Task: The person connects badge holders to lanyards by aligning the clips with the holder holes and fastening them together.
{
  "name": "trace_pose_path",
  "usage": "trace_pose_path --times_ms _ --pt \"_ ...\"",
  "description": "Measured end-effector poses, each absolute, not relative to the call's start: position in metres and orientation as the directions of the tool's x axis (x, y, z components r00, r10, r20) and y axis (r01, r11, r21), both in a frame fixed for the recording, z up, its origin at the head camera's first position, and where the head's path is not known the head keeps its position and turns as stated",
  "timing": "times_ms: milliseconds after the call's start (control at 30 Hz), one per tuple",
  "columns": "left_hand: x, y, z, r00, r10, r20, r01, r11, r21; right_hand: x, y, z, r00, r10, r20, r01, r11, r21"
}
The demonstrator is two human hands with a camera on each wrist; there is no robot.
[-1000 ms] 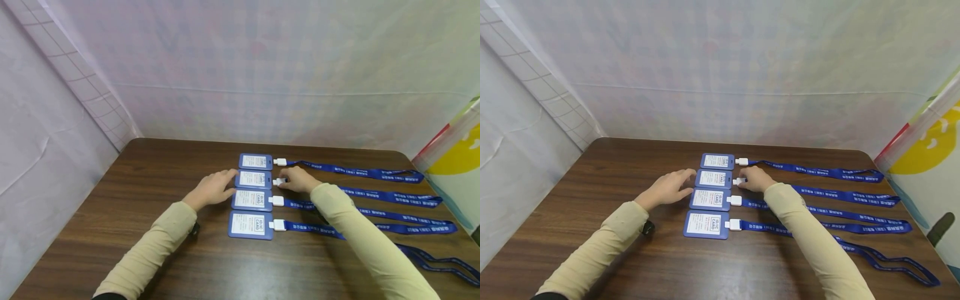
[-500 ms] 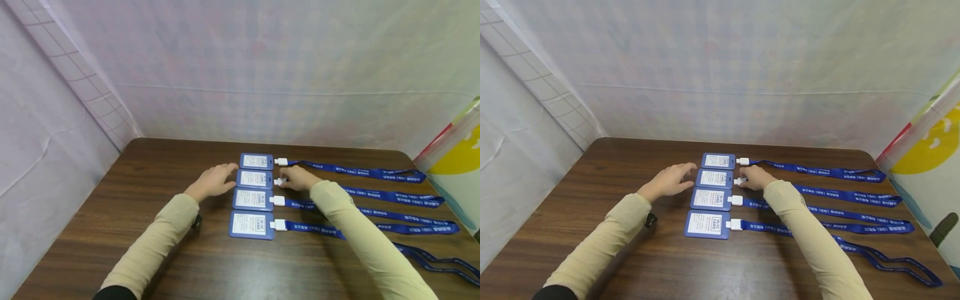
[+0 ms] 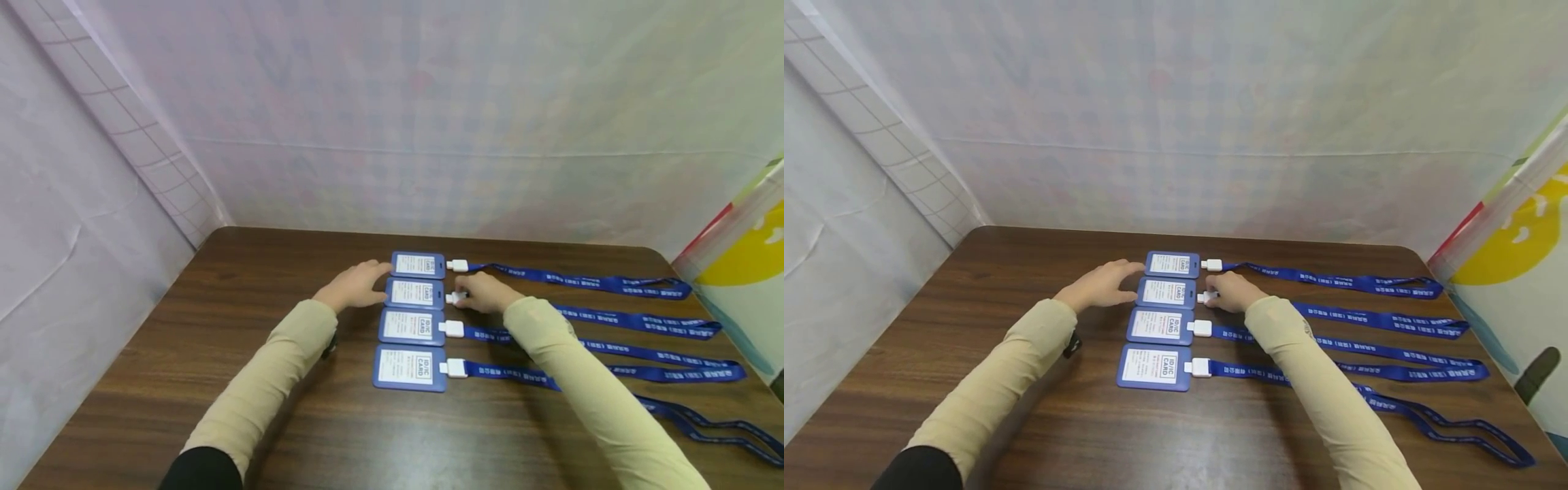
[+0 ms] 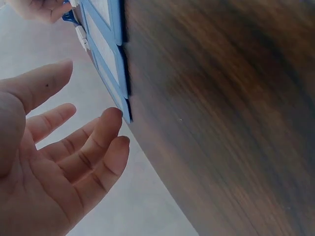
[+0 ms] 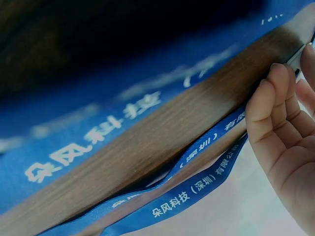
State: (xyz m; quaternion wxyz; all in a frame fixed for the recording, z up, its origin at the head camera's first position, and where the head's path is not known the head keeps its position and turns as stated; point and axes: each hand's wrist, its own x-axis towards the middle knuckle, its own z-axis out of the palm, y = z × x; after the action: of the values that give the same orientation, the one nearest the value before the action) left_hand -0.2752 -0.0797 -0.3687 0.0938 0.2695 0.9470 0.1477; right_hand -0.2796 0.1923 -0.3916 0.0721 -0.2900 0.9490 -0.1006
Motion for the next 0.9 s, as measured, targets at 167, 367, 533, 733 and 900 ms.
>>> trace_pose_path --times_ms 167,367,533,733,900 --pt "-0.282 -0.072 -0.370 -0.825 0.553 -0.115 0.504 0.813 0.290 -0.279 0.191 -0.391 -0.819 -0.569 -0.073 -0.540 0.807 -0.238" --pt "-0.287 -0.062 -0.374 -0.799 0.582 -0.152 0.540 0.805 0.245 -0.280 0.192 -0.392 -0.828 -0.555 -0.082 -0.524 0.816 -0.243" --pt "-0.288 -0.055 -0.379 -0.803 0.575 -0.157 0.538 0.812 0.225 -0.280 0.193 -0.392 -0.821 -0.566 -0.077 -0.535 0.809 -0.242" --pt "-0.288 -0.053 -0.380 -0.817 0.551 -0.169 0.513 0.829 0.224 -0.280 0.193 -0.391 -0.826 -0.556 -0.093 -0.520 0.816 -0.253" --pt "-0.287 -0.053 -0.382 -0.817 0.552 -0.168 0.514 0.829 0.221 -0.280 0.194 -0.390 -0.828 -0.553 -0.092 -0.517 0.817 -0.256"
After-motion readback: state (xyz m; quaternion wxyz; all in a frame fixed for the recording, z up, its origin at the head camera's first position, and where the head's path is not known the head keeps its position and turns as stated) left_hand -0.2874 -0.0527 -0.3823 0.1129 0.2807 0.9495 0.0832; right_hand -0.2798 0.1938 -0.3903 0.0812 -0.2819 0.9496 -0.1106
